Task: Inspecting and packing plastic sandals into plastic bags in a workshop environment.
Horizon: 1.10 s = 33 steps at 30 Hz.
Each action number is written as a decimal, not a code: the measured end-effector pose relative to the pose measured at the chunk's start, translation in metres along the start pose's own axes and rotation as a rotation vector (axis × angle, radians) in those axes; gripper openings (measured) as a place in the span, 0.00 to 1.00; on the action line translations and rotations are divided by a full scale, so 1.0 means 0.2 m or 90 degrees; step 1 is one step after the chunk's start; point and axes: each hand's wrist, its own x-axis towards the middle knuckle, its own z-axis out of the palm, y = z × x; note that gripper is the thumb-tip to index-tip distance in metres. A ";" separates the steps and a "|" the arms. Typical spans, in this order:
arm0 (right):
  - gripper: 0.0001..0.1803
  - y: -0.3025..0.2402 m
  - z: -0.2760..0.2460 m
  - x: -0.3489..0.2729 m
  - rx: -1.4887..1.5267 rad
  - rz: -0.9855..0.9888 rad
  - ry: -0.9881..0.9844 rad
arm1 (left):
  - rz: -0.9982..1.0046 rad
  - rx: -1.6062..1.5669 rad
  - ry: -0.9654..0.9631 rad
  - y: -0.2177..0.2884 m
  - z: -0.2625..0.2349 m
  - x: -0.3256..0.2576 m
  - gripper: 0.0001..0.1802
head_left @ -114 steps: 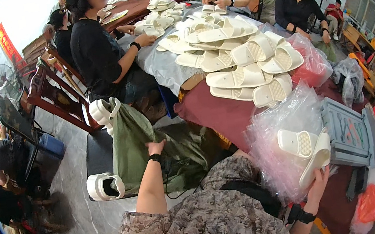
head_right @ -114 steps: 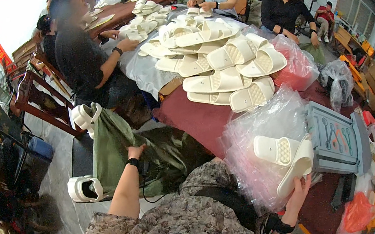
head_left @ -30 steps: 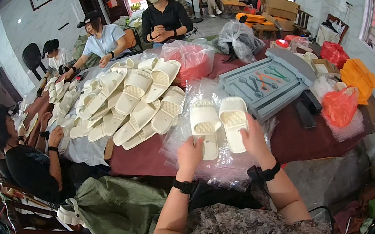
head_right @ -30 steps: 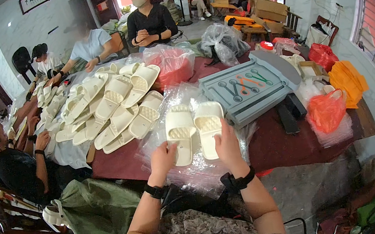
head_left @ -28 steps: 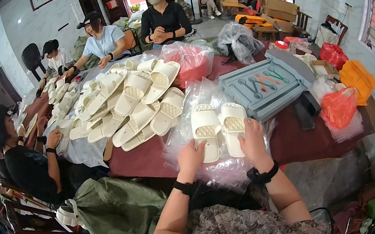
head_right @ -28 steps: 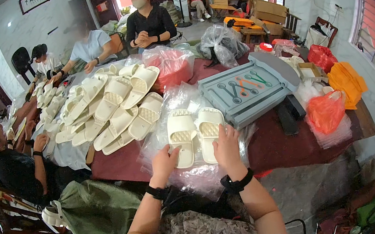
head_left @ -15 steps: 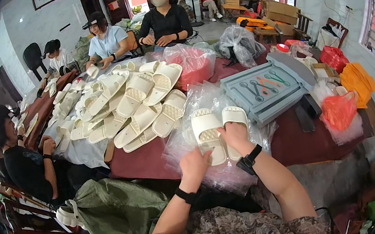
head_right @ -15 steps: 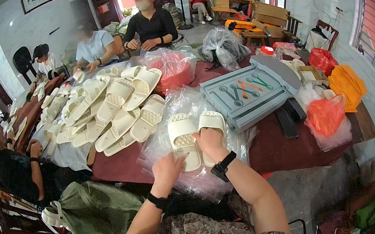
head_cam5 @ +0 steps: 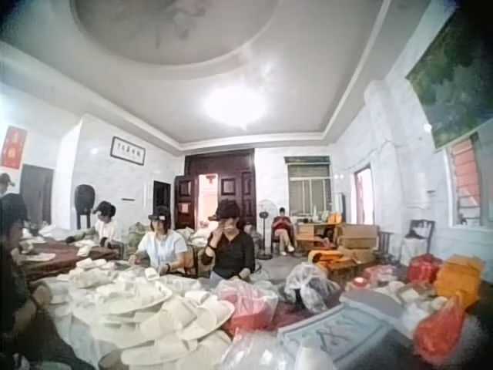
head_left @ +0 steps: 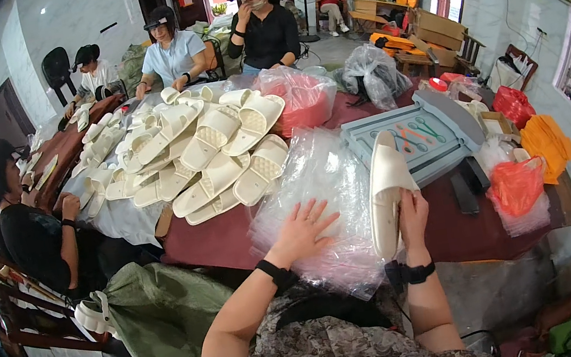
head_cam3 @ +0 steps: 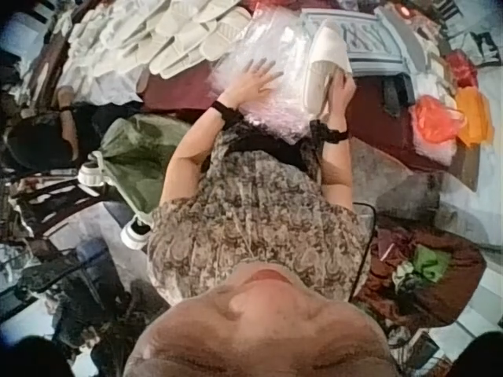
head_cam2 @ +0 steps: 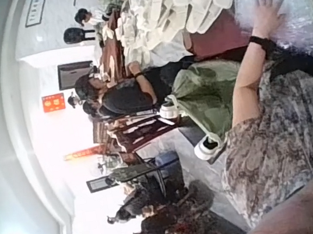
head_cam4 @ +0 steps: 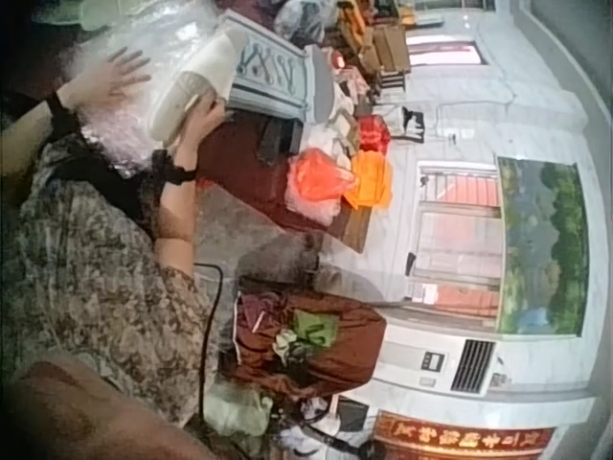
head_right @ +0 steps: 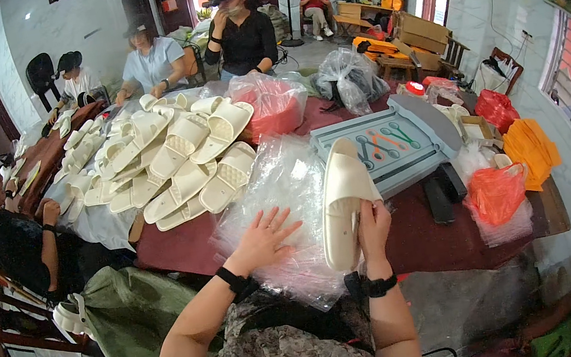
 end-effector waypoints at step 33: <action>0.18 -0.38 -0.23 -0.44 0.133 -0.041 -0.370 | -0.339 0.172 -0.099 0.54 -0.29 -0.34 0.55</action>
